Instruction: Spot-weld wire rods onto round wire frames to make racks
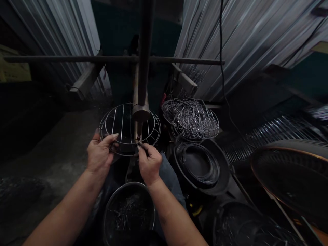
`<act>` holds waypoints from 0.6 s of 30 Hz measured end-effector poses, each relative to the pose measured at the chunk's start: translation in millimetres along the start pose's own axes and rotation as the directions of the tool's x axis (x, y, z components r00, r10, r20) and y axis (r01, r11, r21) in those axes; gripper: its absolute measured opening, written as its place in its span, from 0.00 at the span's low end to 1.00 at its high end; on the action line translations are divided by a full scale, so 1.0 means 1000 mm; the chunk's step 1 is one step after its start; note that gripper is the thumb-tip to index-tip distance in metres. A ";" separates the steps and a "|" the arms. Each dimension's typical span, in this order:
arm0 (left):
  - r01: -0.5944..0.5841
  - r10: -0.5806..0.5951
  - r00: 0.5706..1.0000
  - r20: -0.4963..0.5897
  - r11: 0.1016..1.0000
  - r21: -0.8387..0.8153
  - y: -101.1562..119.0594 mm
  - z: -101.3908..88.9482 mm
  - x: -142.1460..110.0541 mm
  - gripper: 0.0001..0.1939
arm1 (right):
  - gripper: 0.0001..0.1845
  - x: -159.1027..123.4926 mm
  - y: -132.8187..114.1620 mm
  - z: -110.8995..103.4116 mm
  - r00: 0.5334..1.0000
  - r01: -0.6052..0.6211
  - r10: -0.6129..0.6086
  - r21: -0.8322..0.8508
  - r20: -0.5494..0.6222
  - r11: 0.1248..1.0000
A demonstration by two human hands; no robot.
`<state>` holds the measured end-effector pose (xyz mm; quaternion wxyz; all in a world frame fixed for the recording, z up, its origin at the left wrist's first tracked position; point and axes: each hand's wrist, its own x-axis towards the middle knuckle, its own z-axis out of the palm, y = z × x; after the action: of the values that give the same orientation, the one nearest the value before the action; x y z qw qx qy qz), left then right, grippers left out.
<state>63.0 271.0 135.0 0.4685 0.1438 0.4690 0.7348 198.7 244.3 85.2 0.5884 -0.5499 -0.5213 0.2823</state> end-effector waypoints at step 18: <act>-0.011 0.010 1.000 0.029 1.000 0.007 -0.003 0.002 0.012 0.28 | 0.06 0.011 0.003 0.005 0.974 0.220 -0.222 -0.055 -0.047 0.974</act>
<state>60.4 282.3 130.9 0.4709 0.1584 0.4640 0.7334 198.2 256.9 85.2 0.6160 -0.5101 -0.5702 0.1875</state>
